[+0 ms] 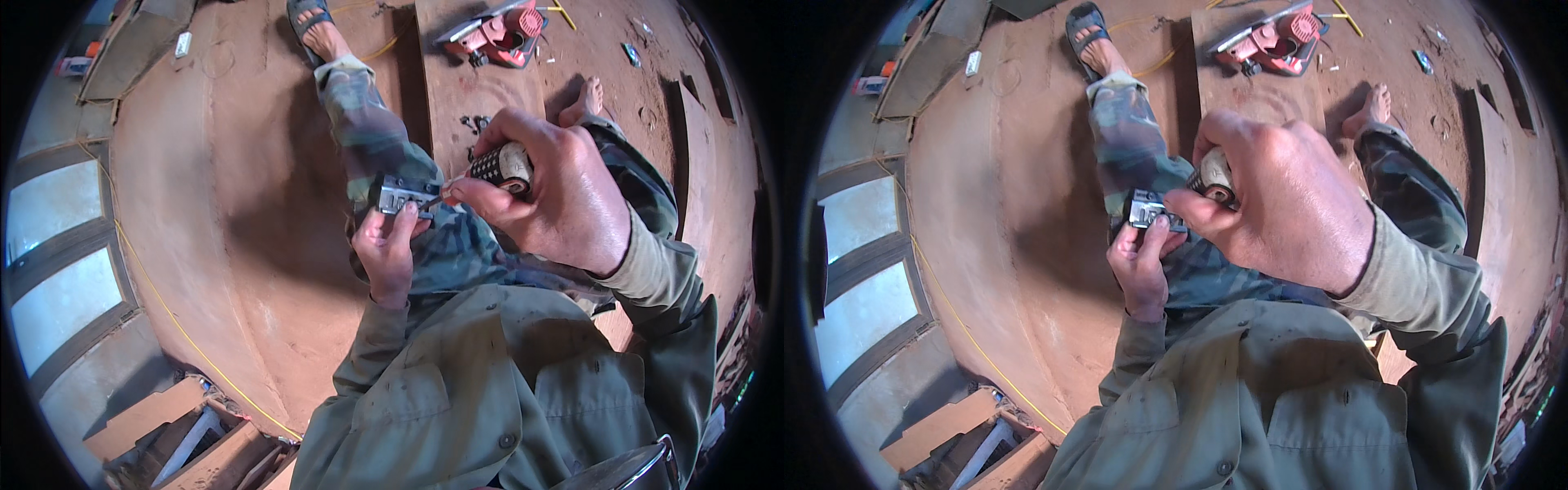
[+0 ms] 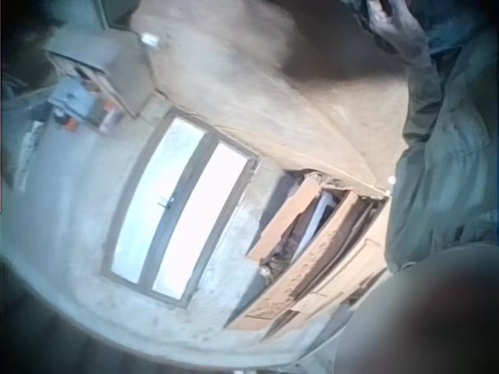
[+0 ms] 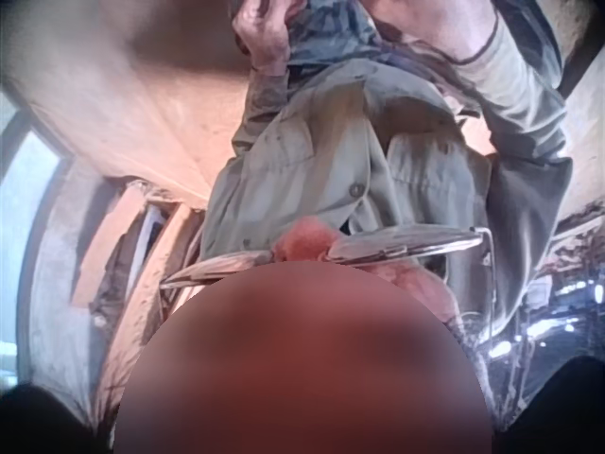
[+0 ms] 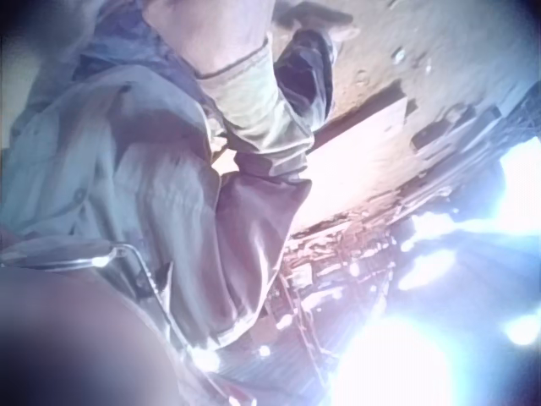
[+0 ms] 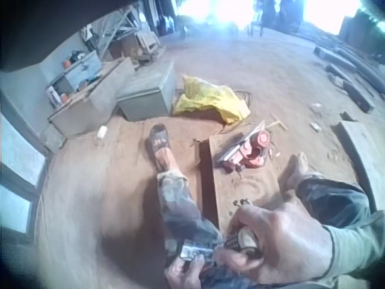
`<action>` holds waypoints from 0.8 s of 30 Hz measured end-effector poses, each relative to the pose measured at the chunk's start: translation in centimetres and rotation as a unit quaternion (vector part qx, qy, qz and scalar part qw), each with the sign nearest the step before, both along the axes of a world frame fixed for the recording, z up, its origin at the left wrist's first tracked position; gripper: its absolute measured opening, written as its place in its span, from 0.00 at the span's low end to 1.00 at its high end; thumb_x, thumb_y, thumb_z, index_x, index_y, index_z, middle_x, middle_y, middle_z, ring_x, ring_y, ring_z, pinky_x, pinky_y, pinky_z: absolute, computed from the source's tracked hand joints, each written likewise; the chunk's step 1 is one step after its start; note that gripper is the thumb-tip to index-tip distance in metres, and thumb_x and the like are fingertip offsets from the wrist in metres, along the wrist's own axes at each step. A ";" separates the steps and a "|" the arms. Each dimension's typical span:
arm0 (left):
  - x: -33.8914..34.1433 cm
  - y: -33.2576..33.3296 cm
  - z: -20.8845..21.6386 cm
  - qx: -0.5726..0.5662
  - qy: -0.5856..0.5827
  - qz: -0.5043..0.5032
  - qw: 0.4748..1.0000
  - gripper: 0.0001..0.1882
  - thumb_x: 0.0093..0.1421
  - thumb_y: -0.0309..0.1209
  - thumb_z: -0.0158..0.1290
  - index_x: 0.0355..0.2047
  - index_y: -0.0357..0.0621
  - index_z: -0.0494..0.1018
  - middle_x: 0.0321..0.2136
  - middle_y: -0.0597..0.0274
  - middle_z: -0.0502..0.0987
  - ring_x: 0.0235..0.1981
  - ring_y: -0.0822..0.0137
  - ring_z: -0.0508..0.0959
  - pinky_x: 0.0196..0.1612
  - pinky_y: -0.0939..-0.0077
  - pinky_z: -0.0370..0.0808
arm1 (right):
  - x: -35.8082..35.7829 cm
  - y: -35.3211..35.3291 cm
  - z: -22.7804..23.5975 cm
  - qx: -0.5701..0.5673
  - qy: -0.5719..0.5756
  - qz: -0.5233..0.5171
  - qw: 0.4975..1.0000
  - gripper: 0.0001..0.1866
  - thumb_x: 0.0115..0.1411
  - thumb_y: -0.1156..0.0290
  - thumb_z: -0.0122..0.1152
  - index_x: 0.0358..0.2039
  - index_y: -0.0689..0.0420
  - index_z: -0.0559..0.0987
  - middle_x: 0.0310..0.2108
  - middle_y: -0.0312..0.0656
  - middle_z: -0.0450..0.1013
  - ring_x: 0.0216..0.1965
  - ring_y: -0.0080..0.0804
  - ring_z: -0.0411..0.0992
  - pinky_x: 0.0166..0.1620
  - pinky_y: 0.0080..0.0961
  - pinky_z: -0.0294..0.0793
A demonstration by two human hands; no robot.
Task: The person sits on the floor and uses a screwdriver to tighten screws on a small metal electrical component. They then place a chain of small metal rings onto a red and silver power tool and use a yellow T-handle Allen key to tighten the assembly.
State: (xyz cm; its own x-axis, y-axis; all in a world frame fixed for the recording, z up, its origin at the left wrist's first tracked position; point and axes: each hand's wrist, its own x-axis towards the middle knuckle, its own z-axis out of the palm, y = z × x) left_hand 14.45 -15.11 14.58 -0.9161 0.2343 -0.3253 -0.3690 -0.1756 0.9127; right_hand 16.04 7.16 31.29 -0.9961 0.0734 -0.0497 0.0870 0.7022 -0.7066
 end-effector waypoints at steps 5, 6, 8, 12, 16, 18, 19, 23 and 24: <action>-0.4 0.4 -0.3 0.009 0.012 0.000 1.000 0.09 0.73 0.25 0.58 0.49 0.32 0.81 0.41 0.59 0.85 0.38 0.71 0.85 0.43 0.72 0.89 | 0.2 1.6 1.0 -0.040 0.017 0.040 0.998 0.18 0.62 0.64 0.77 0.42 0.64 0.80 0.26 0.53 0.80 0.30 0.53 0.82 0.36 0.42 0.79; -0.4 0.5 -0.4 0.007 0.007 0.001 1.000 0.09 0.73 0.25 0.58 0.49 0.32 0.81 0.41 0.59 0.85 0.38 0.71 0.85 0.43 0.72 0.89 | 0.2 1.9 1.2 -0.046 0.050 0.059 0.996 0.17 0.61 0.65 0.76 0.42 0.63 0.80 0.25 0.56 0.79 0.30 0.58 0.82 0.35 0.46 0.80; -0.4 0.5 -0.6 0.010 0.009 -0.006 1.000 0.09 0.74 0.24 0.57 0.49 0.32 0.80 0.41 0.58 0.85 0.39 0.71 0.85 0.44 0.70 0.89 | 1.0 2.5 2.2 -0.032 0.058 0.075 0.995 0.17 0.61 0.68 0.76 0.44 0.64 0.80 0.31 0.54 0.80 0.34 0.56 0.83 0.40 0.41 0.80; -0.3 0.4 -0.7 0.004 0.000 -0.014 1.000 0.09 0.74 0.23 0.56 0.49 0.31 0.80 0.41 0.57 0.85 0.40 0.69 0.86 0.45 0.69 0.90 | 1.5 3.4 2.8 -0.026 0.067 0.109 0.992 0.18 0.61 0.71 0.75 0.48 0.64 0.80 0.38 0.53 0.81 0.40 0.54 0.84 0.45 0.37 0.81; -0.5 0.4 -0.8 0.002 -0.003 -0.016 1.000 0.09 0.74 0.23 0.55 0.49 0.30 0.80 0.43 0.55 0.85 0.41 0.67 0.87 0.46 0.68 0.90 | 1.6 3.6 2.2 -0.042 0.060 0.116 0.991 0.18 0.61 0.73 0.75 0.48 0.64 0.80 0.39 0.52 0.82 0.40 0.53 0.84 0.45 0.37 0.81; -0.5 0.2 -0.9 0.002 0.001 -0.018 1.000 0.09 0.74 0.22 0.55 0.50 0.29 0.79 0.43 0.54 0.84 0.41 0.67 0.87 0.46 0.67 0.90 | 1.7 3.6 1.8 -0.048 0.056 0.119 0.990 0.17 0.61 0.73 0.75 0.49 0.64 0.80 0.38 0.52 0.82 0.40 0.51 0.85 0.45 0.37 0.81; -0.5 0.2 -0.9 0.004 0.001 -0.019 1.000 0.09 0.74 0.22 0.55 0.50 0.29 0.79 0.44 0.53 0.84 0.41 0.66 0.87 0.46 0.67 0.90 | 1.8 3.5 1.7 -0.041 0.050 0.118 0.991 0.17 0.61 0.73 0.75 0.49 0.64 0.81 0.38 0.51 0.82 0.40 0.51 0.85 0.45 0.37 0.81; -0.5 0.4 -0.9 0.016 0.005 -0.015 1.000 0.09 0.74 0.21 0.55 0.50 0.28 0.79 0.44 0.53 0.84 0.41 0.66 0.87 0.46 0.66 0.91 | 1.8 3.4 1.1 -0.040 0.044 0.108 0.992 0.17 0.62 0.72 0.75 0.49 0.62 0.81 0.37 0.50 0.83 0.39 0.51 0.85 0.44 0.37 0.82; -0.4 0.5 -0.8 0.018 0.001 -0.009 1.000 0.07 0.73 0.21 0.56 0.48 0.28 0.79 0.43 0.55 0.84 0.41 0.69 0.85 0.45 0.68 0.90 | 1.8 3.4 1.0 -0.041 0.044 0.107 0.992 0.17 0.62 0.72 0.75 0.49 0.62 0.81 0.37 0.50 0.83 0.39 0.51 0.85 0.44 0.37 0.82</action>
State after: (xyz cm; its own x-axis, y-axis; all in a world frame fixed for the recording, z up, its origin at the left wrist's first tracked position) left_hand 14.00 -14.65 13.80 -0.9124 0.2626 -0.3140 -0.3701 -0.2013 0.9069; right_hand 17.80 10.55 32.28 -0.9891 -0.1413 0.0414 -0.1229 0.6371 -0.7609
